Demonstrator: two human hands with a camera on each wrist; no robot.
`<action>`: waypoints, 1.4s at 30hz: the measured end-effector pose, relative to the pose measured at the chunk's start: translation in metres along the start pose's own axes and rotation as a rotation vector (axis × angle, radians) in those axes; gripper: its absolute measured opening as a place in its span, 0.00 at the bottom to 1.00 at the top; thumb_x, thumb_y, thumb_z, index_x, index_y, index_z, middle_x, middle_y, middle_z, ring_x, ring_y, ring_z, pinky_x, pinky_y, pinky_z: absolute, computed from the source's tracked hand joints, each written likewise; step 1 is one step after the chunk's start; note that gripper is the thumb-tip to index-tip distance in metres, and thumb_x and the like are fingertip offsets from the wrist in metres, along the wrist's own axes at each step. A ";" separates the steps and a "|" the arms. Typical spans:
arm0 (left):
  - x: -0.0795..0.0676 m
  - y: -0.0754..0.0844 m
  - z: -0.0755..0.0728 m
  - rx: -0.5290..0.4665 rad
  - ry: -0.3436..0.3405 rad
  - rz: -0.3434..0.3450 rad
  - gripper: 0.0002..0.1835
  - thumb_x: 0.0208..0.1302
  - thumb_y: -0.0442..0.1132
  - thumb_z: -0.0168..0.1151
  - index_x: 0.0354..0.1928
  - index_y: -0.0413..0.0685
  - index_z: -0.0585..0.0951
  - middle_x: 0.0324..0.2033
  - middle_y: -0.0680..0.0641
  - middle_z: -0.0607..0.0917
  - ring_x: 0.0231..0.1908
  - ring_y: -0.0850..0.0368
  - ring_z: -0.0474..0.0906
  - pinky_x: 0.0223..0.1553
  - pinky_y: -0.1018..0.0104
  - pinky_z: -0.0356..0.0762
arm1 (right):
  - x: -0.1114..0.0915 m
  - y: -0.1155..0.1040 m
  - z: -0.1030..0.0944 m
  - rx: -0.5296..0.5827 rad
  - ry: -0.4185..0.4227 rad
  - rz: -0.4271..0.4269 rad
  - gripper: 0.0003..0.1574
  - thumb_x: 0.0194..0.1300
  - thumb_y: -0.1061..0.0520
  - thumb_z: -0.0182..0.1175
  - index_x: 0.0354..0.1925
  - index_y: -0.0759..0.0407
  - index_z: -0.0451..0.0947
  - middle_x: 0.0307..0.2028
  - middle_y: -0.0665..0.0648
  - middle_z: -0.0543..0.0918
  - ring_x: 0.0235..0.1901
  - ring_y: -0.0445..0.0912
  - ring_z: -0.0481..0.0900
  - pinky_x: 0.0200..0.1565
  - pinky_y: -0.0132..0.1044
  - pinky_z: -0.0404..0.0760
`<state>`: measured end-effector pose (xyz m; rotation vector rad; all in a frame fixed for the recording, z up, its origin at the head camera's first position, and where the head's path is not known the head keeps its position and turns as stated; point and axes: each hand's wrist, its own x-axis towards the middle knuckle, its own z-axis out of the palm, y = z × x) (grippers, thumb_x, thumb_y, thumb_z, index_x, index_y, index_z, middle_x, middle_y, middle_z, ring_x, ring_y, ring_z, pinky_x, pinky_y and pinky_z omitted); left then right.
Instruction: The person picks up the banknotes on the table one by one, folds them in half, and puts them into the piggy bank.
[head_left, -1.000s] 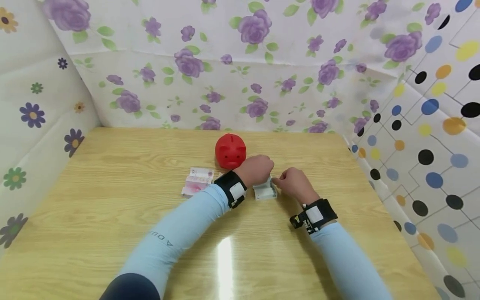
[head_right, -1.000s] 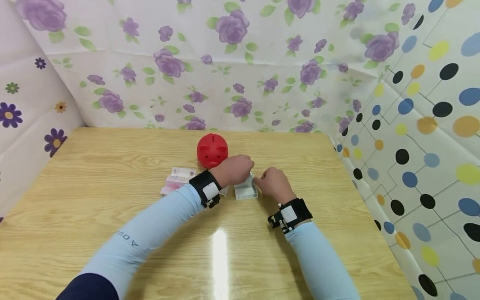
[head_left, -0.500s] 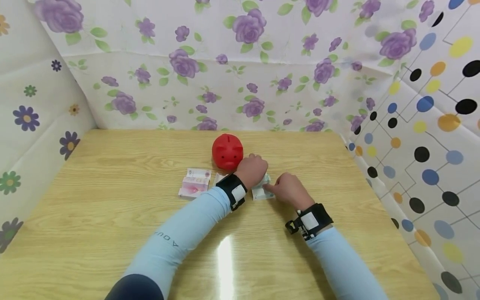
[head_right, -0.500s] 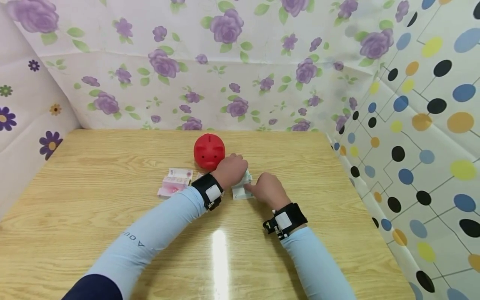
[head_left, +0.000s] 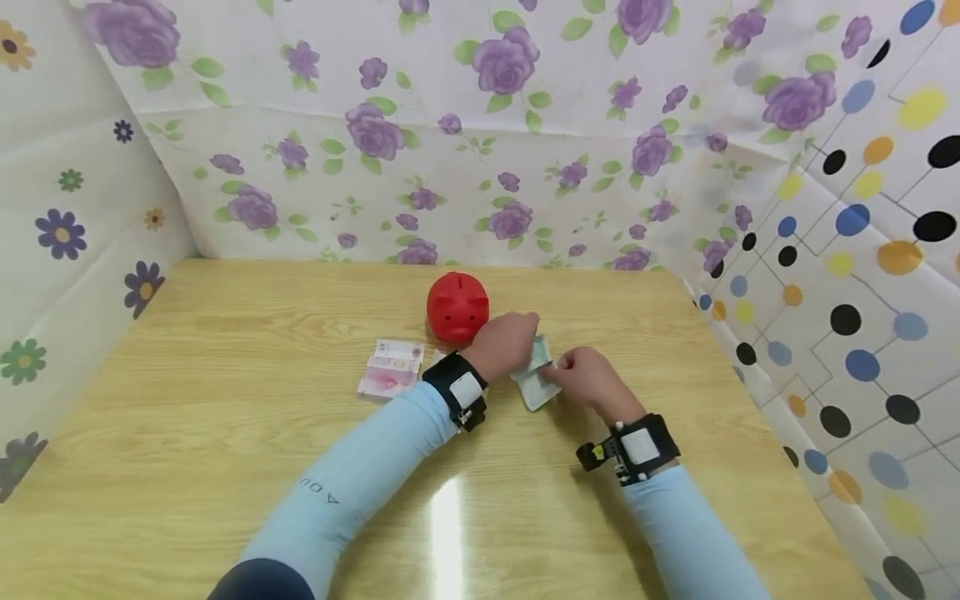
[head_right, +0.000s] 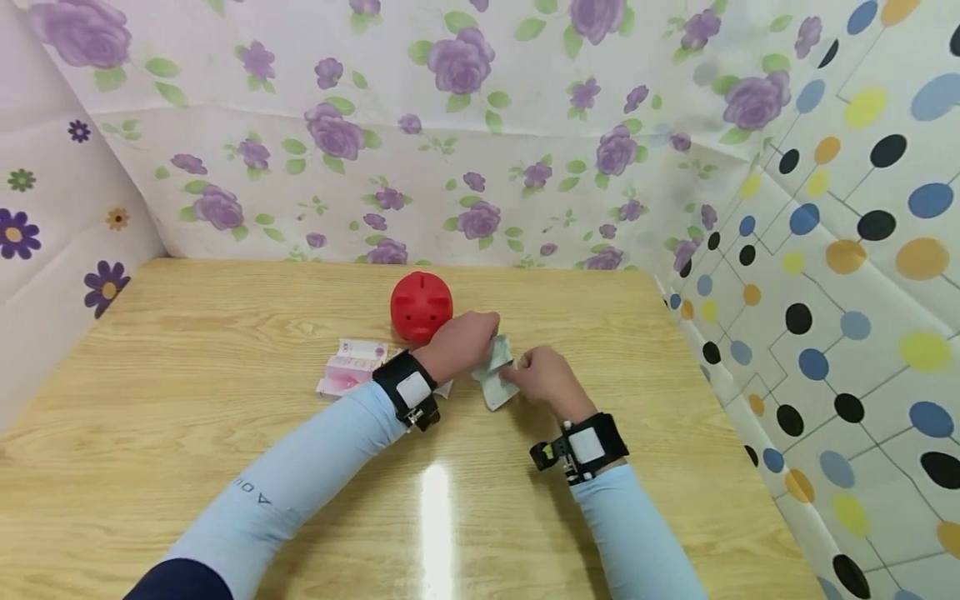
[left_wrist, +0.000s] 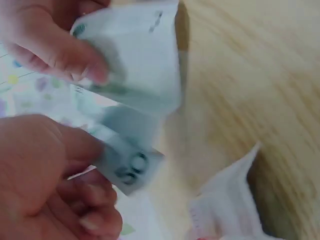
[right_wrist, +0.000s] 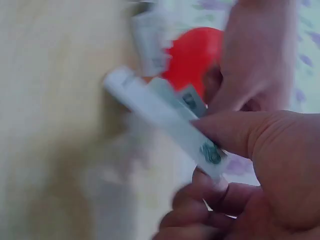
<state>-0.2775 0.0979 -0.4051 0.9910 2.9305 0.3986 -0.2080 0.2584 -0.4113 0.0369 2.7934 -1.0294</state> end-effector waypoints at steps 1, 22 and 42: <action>-0.003 -0.001 -0.003 -0.063 0.025 0.004 0.03 0.66 0.38 0.54 0.36 0.50 0.70 0.23 0.52 0.74 0.23 0.60 0.71 0.20 0.71 0.70 | 0.001 0.001 -0.004 0.043 -0.002 -0.009 0.21 0.63 0.45 0.61 0.22 0.57 0.70 0.20 0.51 0.71 0.19 0.44 0.68 0.20 0.34 0.66; -0.105 -0.063 -0.071 -1.045 0.332 -0.060 0.07 0.70 0.43 0.54 0.41 0.47 0.70 0.16 0.47 0.66 0.14 0.54 0.58 0.16 0.66 0.58 | 0.005 -0.042 -0.022 0.969 -0.189 -0.442 0.11 0.65 0.63 0.60 0.44 0.69 0.76 0.41 0.64 0.79 0.40 0.53 0.78 0.39 0.39 0.79; -0.170 -0.074 -0.120 -0.948 0.436 -0.104 0.09 0.66 0.50 0.59 0.36 0.54 0.81 0.13 0.43 0.72 0.17 0.47 0.70 0.12 0.66 0.56 | -0.017 -0.094 -0.024 0.830 0.168 -0.500 0.15 0.61 0.57 0.64 0.41 0.68 0.80 0.25 0.57 0.76 0.23 0.46 0.68 0.23 0.29 0.69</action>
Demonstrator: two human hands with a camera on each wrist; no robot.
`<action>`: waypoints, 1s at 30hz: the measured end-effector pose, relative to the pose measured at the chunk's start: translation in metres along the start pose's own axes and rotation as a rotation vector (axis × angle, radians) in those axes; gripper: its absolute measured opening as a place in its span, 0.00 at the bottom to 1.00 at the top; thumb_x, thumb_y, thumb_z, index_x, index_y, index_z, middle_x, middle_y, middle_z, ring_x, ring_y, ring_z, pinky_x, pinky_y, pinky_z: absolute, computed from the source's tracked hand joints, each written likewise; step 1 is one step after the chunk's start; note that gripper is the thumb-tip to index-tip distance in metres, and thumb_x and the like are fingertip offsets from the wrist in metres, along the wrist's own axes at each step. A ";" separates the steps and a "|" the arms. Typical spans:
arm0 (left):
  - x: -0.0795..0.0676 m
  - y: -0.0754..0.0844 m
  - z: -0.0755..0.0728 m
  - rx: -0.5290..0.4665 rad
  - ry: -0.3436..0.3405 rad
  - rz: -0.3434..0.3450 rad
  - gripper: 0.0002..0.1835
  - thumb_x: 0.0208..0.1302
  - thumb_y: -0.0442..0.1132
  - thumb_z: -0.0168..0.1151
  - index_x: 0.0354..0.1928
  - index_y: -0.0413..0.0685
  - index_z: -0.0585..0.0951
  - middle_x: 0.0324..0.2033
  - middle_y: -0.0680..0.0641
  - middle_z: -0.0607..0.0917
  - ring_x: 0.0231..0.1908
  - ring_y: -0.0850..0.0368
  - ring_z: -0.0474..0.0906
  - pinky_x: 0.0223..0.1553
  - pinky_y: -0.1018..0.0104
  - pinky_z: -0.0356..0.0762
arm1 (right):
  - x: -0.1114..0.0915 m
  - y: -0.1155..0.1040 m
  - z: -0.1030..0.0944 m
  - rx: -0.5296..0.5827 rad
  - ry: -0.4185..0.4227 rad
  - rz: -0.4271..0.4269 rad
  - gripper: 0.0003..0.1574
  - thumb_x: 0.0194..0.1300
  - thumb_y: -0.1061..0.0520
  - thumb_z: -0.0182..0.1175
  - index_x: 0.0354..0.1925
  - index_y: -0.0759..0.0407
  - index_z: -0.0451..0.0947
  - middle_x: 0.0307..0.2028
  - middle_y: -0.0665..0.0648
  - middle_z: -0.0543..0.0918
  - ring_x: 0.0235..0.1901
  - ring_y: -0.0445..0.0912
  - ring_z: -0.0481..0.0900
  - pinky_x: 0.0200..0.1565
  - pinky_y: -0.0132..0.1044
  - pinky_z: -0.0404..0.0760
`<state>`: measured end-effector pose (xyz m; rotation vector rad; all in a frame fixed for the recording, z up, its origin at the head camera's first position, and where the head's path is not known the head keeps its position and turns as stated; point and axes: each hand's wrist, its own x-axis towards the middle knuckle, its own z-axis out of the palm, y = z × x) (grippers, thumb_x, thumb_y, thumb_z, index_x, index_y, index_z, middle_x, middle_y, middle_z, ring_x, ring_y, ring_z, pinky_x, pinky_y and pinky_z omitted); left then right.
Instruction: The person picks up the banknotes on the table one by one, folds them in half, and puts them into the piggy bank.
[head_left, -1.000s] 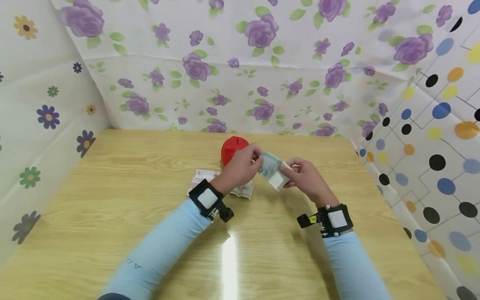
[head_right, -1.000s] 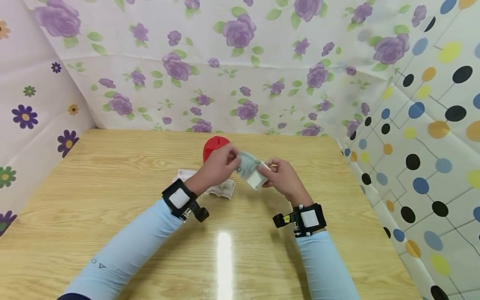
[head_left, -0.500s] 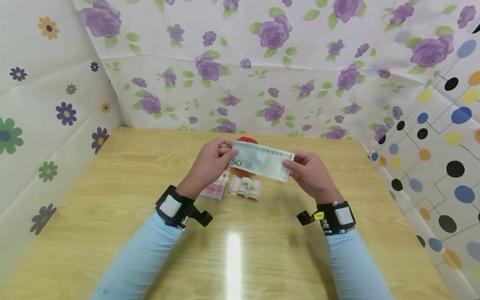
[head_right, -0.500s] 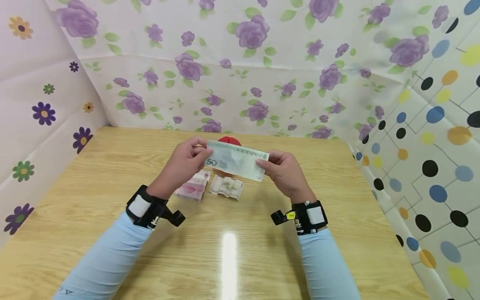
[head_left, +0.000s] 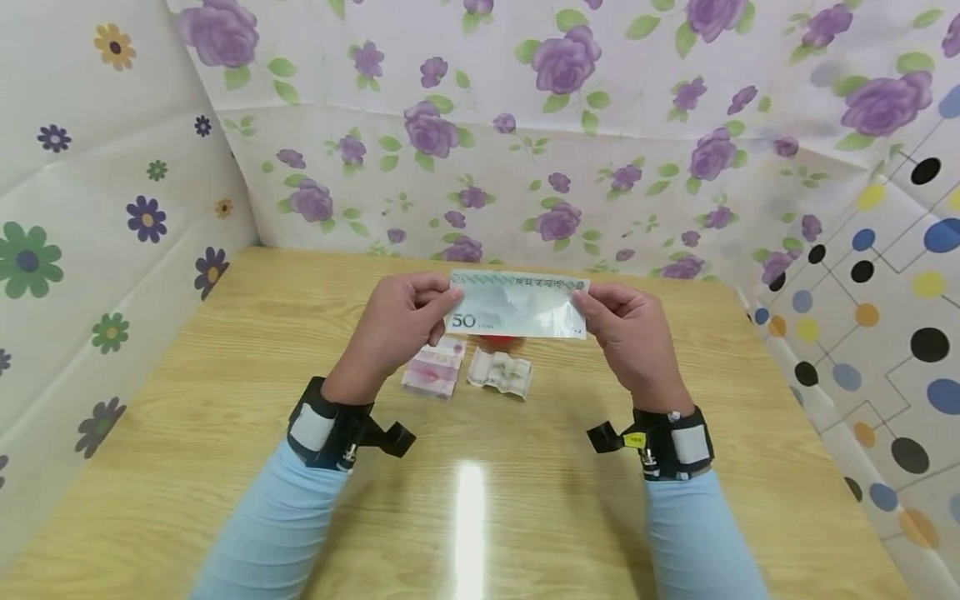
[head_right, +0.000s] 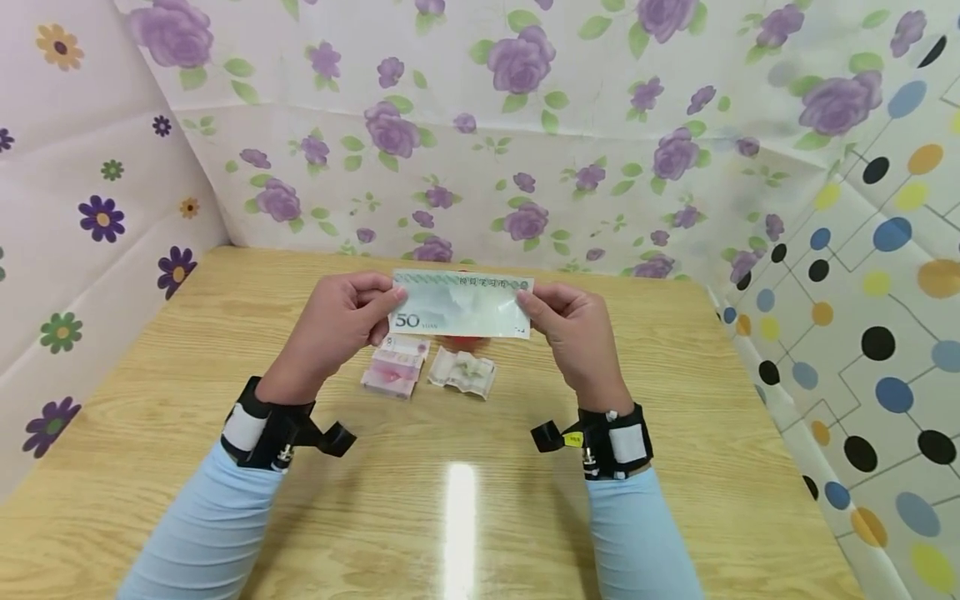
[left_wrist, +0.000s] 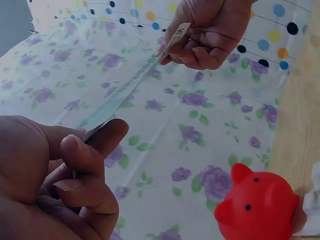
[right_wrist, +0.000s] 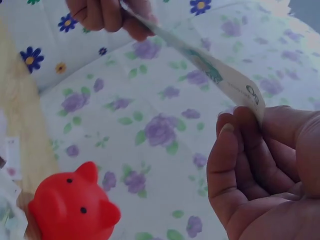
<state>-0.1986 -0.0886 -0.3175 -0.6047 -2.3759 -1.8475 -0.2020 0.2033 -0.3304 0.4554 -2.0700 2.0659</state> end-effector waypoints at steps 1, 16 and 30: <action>-0.001 0.002 -0.001 -0.001 -0.002 0.000 0.10 0.66 0.50 0.59 0.36 0.54 0.81 0.13 0.43 0.72 0.17 0.47 0.70 0.12 0.65 0.56 | -0.002 -0.004 0.000 0.007 -0.003 -0.002 0.14 0.62 0.57 0.64 0.41 0.68 0.80 0.25 0.57 0.76 0.23 0.46 0.68 0.23 0.29 0.68; -0.008 0.013 -0.004 -0.038 -0.008 0.087 0.07 0.66 0.45 0.60 0.34 0.51 0.81 0.13 0.44 0.75 0.16 0.49 0.71 0.13 0.64 0.63 | -0.012 -0.025 0.002 -0.020 0.011 -0.071 0.12 0.62 0.60 0.63 0.39 0.70 0.80 0.35 0.67 0.80 0.31 0.51 0.79 0.35 0.36 0.80; -0.009 0.014 -0.001 -0.276 -0.004 -0.023 0.10 0.65 0.42 0.61 0.40 0.42 0.82 0.11 0.40 0.71 0.09 0.52 0.65 0.08 0.68 0.64 | -0.012 -0.025 0.006 0.184 -0.041 0.046 0.15 0.66 0.60 0.58 0.42 0.74 0.74 0.14 0.58 0.72 0.12 0.44 0.65 0.13 0.31 0.63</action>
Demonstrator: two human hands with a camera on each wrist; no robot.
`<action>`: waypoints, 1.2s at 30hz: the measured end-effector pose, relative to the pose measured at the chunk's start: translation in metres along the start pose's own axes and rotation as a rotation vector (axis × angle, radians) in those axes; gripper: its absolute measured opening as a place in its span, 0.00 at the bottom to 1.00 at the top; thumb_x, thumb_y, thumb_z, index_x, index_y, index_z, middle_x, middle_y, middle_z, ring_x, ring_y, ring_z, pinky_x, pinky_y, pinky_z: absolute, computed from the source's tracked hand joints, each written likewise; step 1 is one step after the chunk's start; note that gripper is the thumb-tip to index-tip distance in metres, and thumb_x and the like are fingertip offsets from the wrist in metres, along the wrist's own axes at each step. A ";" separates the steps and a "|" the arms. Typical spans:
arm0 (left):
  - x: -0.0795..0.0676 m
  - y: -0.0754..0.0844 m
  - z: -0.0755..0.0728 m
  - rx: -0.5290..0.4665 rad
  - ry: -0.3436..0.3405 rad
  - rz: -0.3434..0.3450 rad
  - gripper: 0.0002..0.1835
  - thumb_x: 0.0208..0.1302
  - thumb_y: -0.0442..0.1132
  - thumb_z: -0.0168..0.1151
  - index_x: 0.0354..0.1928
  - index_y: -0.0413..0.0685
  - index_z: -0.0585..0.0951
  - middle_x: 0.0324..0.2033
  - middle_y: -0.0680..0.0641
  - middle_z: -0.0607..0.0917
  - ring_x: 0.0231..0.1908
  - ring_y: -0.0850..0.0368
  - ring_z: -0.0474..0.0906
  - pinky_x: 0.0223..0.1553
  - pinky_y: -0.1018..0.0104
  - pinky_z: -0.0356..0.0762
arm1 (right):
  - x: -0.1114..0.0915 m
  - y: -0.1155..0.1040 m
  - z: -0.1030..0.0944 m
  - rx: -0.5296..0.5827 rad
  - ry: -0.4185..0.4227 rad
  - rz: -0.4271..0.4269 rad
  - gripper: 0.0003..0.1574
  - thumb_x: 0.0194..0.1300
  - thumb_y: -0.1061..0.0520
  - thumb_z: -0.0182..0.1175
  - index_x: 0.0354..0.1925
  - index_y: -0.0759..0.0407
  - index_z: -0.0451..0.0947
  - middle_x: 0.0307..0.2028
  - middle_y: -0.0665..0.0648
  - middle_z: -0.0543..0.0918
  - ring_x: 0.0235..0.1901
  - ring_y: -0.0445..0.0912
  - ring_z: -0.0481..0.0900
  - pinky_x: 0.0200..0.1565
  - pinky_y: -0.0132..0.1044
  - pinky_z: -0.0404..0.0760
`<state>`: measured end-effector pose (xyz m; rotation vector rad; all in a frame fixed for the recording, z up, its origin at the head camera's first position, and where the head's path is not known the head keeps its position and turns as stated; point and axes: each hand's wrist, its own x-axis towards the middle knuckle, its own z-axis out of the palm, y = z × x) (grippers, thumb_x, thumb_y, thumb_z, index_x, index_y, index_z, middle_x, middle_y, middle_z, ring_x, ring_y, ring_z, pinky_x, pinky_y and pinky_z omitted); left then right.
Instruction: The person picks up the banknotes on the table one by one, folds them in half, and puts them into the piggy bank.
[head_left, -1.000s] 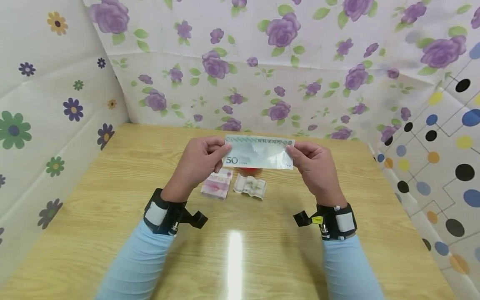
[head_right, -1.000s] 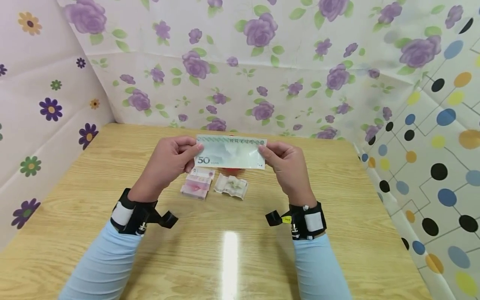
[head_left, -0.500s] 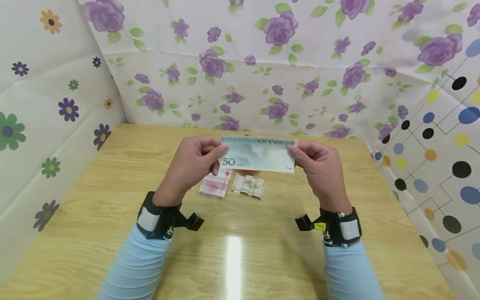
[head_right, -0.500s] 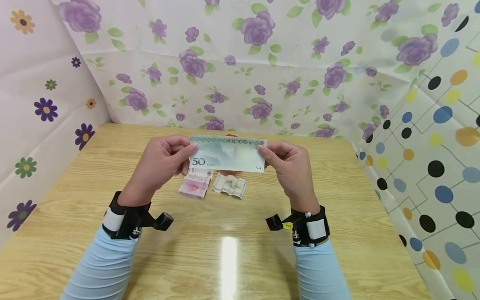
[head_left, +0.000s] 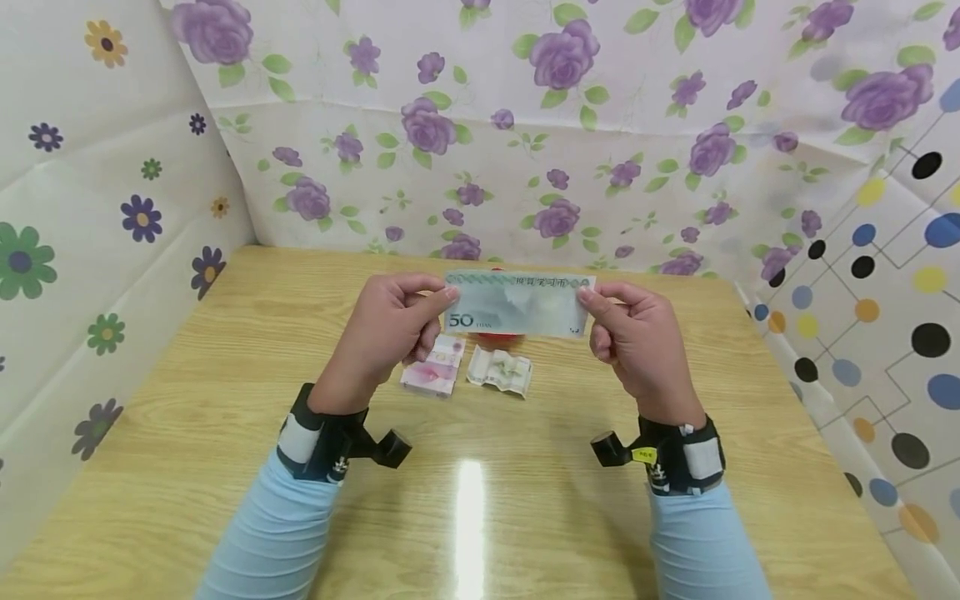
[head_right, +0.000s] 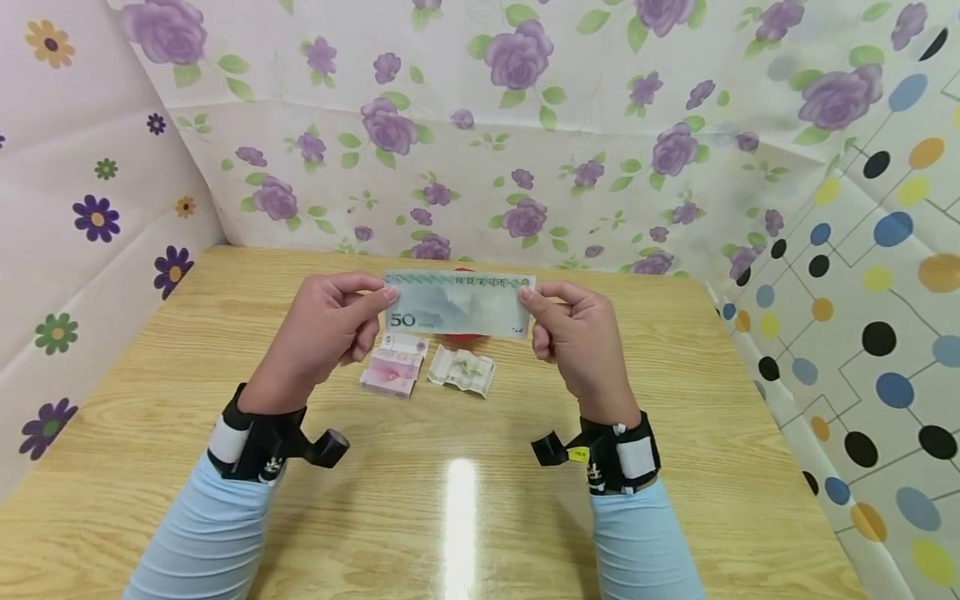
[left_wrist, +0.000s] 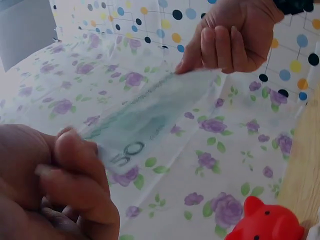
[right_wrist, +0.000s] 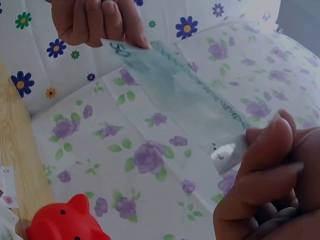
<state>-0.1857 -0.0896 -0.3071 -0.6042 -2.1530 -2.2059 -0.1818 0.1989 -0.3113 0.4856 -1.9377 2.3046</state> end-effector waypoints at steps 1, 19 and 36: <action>0.000 0.000 0.001 -0.034 -0.003 -0.007 0.10 0.66 0.41 0.60 0.41 0.41 0.81 0.12 0.39 0.73 0.09 0.52 0.68 0.08 0.68 0.67 | 0.000 0.000 0.001 0.024 -0.005 0.006 0.14 0.67 0.60 0.58 0.42 0.74 0.74 0.15 0.59 0.74 0.11 0.44 0.67 0.13 0.30 0.66; -0.006 0.020 0.015 -0.076 0.053 0.272 0.06 0.61 0.27 0.62 0.39 0.31 0.79 0.29 0.39 0.81 0.24 0.48 0.77 0.28 0.66 0.76 | -0.001 -0.002 0.012 0.099 -0.009 -0.144 0.15 0.61 0.72 0.59 0.48 0.73 0.74 0.36 0.70 0.80 0.36 0.58 0.80 0.36 0.41 0.81; -0.008 0.025 0.020 -0.022 0.188 0.374 0.10 0.56 0.21 0.63 0.40 0.29 0.78 0.30 0.37 0.82 0.23 0.41 0.78 0.29 0.59 0.80 | -0.003 -0.001 0.011 -0.106 -0.052 -0.188 0.21 0.56 0.72 0.64 0.50 0.68 0.75 0.33 0.67 0.81 0.35 0.56 0.80 0.38 0.40 0.80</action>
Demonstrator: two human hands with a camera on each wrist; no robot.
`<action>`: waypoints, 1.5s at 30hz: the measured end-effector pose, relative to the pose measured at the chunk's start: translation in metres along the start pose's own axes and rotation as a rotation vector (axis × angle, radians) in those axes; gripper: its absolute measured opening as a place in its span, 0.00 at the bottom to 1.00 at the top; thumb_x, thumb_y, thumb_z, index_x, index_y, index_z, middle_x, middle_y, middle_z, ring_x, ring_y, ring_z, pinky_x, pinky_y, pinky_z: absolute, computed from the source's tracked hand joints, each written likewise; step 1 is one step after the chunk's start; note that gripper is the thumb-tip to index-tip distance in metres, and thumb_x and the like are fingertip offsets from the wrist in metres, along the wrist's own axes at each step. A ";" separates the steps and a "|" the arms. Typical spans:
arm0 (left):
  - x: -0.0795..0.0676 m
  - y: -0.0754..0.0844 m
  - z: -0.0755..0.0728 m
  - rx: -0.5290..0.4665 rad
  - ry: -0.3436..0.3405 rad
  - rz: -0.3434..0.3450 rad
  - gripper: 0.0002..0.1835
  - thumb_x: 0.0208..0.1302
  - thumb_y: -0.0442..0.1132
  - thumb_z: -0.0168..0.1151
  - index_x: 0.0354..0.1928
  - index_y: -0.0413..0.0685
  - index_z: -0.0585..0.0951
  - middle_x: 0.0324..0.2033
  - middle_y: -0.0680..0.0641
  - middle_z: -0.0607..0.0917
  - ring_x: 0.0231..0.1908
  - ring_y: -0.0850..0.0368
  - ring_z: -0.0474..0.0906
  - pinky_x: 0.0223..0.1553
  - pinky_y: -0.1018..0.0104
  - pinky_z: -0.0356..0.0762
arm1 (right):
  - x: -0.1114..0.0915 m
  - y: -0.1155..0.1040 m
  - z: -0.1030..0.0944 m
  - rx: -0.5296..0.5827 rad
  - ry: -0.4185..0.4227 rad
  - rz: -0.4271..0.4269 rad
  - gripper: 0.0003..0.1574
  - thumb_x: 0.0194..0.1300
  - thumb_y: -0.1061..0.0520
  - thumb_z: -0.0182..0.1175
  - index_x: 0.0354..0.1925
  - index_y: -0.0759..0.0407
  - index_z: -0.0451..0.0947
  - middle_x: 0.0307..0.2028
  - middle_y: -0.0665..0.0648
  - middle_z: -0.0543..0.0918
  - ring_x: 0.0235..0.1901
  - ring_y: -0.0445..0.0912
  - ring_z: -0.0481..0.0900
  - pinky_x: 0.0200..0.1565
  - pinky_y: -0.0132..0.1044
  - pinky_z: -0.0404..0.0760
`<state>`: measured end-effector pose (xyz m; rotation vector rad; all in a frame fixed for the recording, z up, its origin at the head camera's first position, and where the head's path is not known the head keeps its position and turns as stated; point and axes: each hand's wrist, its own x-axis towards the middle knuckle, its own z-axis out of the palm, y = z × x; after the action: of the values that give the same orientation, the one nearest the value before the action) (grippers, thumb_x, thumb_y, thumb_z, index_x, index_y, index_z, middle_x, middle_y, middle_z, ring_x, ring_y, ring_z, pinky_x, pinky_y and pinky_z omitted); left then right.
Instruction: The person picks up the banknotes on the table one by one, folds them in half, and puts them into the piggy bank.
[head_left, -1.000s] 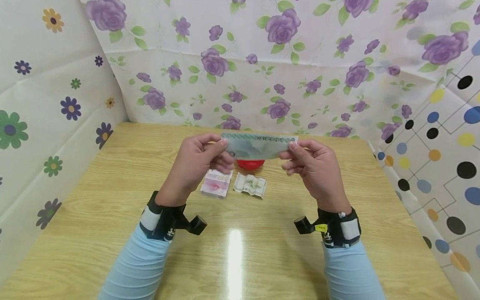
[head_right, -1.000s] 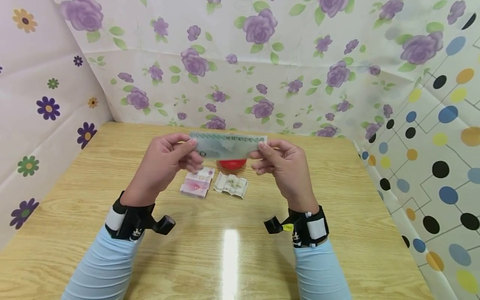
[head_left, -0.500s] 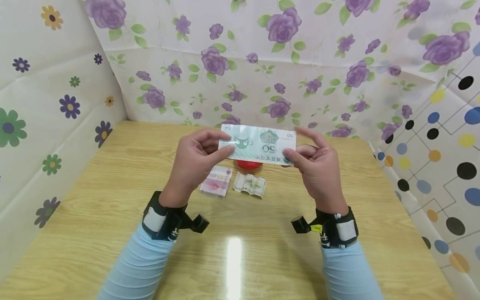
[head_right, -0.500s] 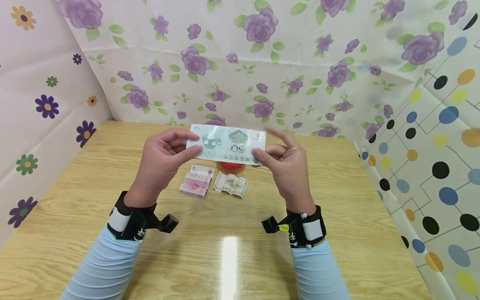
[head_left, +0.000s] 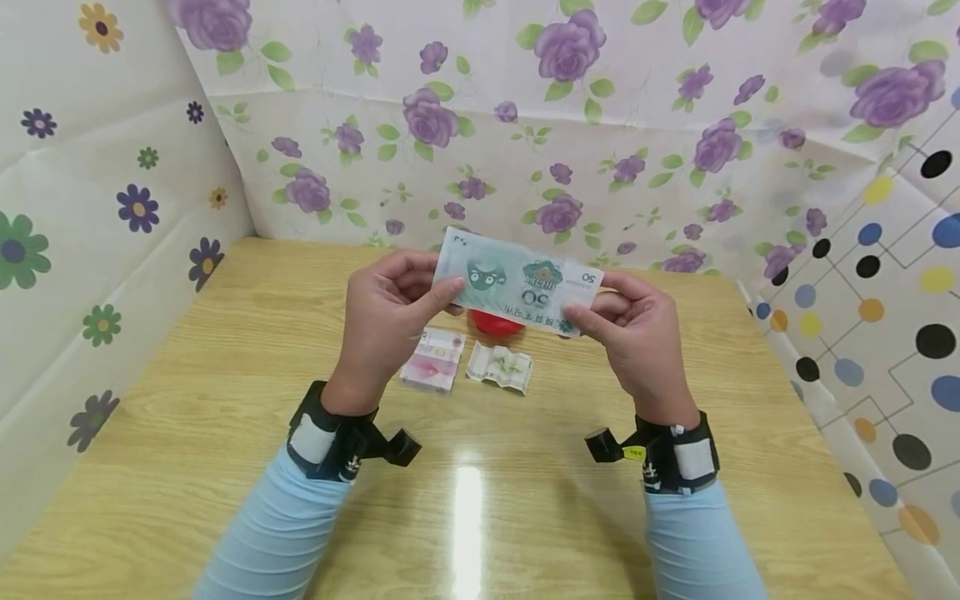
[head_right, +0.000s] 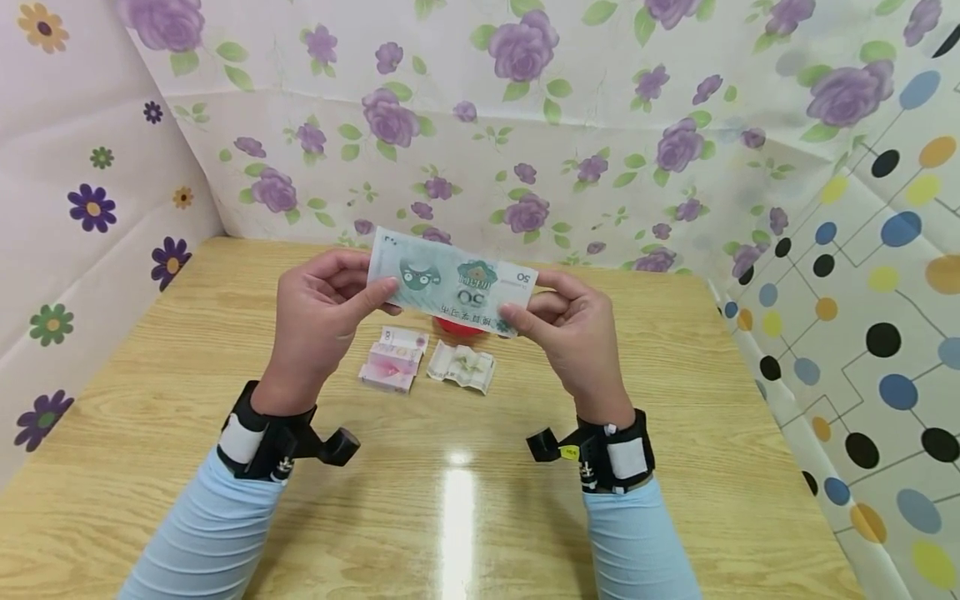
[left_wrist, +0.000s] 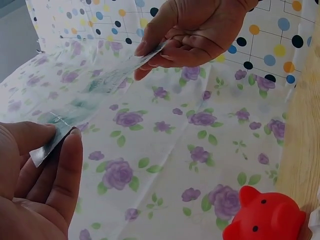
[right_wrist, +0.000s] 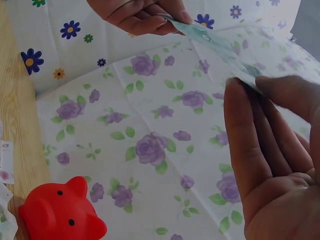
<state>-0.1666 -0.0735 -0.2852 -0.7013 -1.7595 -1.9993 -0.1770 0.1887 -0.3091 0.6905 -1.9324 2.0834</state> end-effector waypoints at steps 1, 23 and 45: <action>0.000 0.000 0.000 -0.004 -0.005 0.006 0.09 0.56 0.20 0.62 0.40 0.29 0.79 0.30 0.37 0.82 0.23 0.41 0.77 0.29 0.59 0.80 | 0.000 -0.001 0.000 0.007 -0.021 0.004 0.20 0.57 0.72 0.64 0.50 0.69 0.75 0.33 0.68 0.81 0.35 0.57 0.80 0.38 0.41 0.80; -0.005 0.001 0.004 -0.058 -0.290 0.021 0.08 0.58 0.20 0.55 0.39 0.29 0.78 0.32 0.39 0.80 0.24 0.42 0.76 0.24 0.63 0.78 | -0.007 -0.017 0.034 -0.160 -0.265 0.072 0.12 0.63 0.68 0.60 0.46 0.63 0.79 0.35 0.62 0.82 0.32 0.57 0.80 0.34 0.44 0.81; -0.003 -0.020 0.007 0.027 -0.263 -0.193 0.09 0.61 0.30 0.63 0.44 0.39 0.80 0.33 0.41 0.81 0.31 0.44 0.76 0.30 0.58 0.77 | -0.004 0.011 0.030 0.087 -0.045 0.204 0.12 0.63 0.63 0.61 0.44 0.68 0.79 0.41 0.66 0.80 0.40 0.58 0.79 0.38 0.42 0.80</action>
<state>-0.1746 -0.0638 -0.3021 -0.8468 -2.0722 -2.0802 -0.1723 0.1583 -0.3197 0.5834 -2.0223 2.3031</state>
